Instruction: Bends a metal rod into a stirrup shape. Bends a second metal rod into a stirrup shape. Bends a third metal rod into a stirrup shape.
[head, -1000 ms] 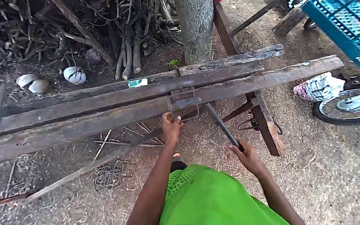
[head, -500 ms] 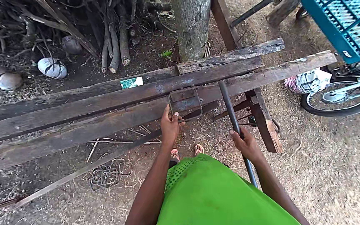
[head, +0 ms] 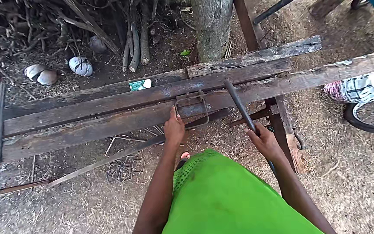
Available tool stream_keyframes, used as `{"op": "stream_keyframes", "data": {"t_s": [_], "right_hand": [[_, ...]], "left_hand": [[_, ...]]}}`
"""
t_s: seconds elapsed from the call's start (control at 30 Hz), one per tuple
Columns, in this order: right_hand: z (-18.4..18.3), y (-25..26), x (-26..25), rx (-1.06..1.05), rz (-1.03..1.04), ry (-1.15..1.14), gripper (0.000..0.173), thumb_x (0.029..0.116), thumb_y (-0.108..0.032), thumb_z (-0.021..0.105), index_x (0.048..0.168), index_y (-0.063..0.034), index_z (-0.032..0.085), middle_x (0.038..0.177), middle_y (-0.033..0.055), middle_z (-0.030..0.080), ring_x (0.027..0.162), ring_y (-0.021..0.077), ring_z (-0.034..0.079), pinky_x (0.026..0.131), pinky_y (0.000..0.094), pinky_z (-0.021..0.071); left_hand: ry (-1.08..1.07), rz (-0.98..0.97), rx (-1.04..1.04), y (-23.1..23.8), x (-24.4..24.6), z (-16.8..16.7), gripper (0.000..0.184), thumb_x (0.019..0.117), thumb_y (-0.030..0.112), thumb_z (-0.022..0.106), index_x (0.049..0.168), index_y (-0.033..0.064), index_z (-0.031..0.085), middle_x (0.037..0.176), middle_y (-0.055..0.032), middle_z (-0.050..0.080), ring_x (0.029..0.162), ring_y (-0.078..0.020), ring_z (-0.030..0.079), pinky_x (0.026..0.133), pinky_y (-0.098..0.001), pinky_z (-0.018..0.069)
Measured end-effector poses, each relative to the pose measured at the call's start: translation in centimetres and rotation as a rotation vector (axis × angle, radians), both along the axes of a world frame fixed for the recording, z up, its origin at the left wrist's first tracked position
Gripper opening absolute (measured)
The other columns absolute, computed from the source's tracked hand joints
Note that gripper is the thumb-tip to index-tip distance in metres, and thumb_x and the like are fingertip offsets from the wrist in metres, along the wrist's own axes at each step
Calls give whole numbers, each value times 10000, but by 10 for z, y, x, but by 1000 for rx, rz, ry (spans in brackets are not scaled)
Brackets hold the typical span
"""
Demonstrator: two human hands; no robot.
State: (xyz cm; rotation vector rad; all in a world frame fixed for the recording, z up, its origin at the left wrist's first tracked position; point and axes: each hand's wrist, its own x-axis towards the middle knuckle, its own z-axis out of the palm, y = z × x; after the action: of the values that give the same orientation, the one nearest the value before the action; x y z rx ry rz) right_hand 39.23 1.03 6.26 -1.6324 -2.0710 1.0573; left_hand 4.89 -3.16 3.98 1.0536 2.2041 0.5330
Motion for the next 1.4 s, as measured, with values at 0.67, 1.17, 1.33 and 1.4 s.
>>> {"op": "stream_keyframes", "data": {"t_s": [0.67,1.17,1.33,1.4], "right_hand": [[0,88,29,87,362,-380,418,1011,-498,608,1138,-103,665,776,141,665,733,357,675,661,596,529],[7,126,26,192,428,-405,313,996,-419,669,1175,-164,703,831,102,709,730,316,691,655,589,542],[8,134,21,270,468,-400,288,990,-406,682,1130,-155,707,838,105,707,731,324,695,635,582,537],[3,137,18,272,483,-397,302,994,-433,665,1122,-163,702,832,101,705,727,318,694,627,578,538]], "left_hand": [[513,6,612,28,2,-61,388,1068,266,513,1407,106,613,1396,-157,584,1312,-381,511,1067,-553,434],[456,-23,666,24,-10,-66,358,1076,194,483,1392,132,640,1370,-149,585,1294,-358,520,1087,-518,425],[425,-86,677,26,-17,-65,358,1063,113,443,1349,83,658,1341,-184,589,1274,-403,514,1046,-561,413],[431,-103,686,26,-19,-65,367,1062,103,423,1341,92,662,1343,-175,592,1282,-398,515,1049,-559,412]]}}
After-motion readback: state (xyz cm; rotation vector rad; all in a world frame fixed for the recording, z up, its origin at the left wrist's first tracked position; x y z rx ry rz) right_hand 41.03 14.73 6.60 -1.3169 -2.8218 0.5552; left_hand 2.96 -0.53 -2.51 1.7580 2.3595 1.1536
